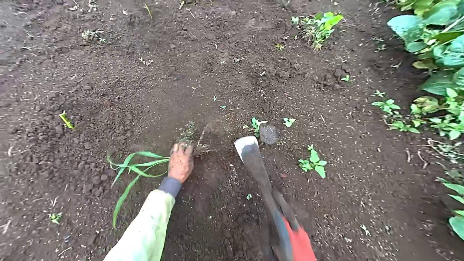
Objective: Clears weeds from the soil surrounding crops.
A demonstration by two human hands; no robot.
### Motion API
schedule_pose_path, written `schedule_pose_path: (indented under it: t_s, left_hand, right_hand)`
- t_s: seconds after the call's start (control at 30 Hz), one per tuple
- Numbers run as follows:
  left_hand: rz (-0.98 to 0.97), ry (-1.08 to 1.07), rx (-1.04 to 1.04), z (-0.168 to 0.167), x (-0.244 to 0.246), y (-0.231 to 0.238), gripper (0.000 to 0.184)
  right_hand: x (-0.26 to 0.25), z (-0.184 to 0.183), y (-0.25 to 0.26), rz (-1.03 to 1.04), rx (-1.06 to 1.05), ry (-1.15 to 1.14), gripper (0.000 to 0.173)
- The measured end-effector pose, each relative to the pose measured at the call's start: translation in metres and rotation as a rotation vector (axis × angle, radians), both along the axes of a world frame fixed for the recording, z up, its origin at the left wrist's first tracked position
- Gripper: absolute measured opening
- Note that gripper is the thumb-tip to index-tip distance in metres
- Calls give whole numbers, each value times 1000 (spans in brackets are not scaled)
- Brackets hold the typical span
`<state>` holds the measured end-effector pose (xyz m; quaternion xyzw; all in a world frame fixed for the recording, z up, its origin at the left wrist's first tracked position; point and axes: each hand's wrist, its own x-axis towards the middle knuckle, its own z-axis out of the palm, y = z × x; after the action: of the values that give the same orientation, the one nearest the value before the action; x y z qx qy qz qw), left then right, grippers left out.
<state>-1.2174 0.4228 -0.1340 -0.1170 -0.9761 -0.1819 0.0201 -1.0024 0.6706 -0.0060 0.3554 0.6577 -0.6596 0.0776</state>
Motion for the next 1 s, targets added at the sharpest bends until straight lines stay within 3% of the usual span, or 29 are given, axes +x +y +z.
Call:
schedule_pose_path:
  t_s: [0.1, 0.2, 0.4, 0.6, 0.67, 0.77, 0.87, 0.93, 1.0]
  left_hand:
    - [195, 96, 188, 9, -16, -6, 32]
    - [250, -57, 190, -2, -44, 1, 48]
    - [212, -33, 27, -19, -46, -6, 40]
    - [210, -32, -25, -16, -40, 0, 31]
    - [217, -3, -2, -20, -38, -2, 31]
    - [209, 38, 13, -27, -37, -5, 33]
    - [215, 28, -22, -27, -35, 0, 33]
    - [219, 9, -54, -23, -35, 1, 31]
    - [218, 16, -71, -24, -36, -1, 32]
  right_hand:
    - [-174, -38, -34, 82, 9, -14, 47]
    - [-249, -33, -65, 69, 20, -75, 45]
    - [-169, -24, -67, -44, -30, -63, 39]
    - [-239, -62, -63, -3, -140, -80, 41]
    - [-189, -56, -57, -37, -187, -93, 45]
    - [-45, -38, -48, -221, -236, -128, 46]
    - [52, -18, -35, -418, -122, -118, 32]
    - [58, -37, -11, -481, -157, -73, 34]
    - [6, -67, 23, -435, -122, -55, 47]
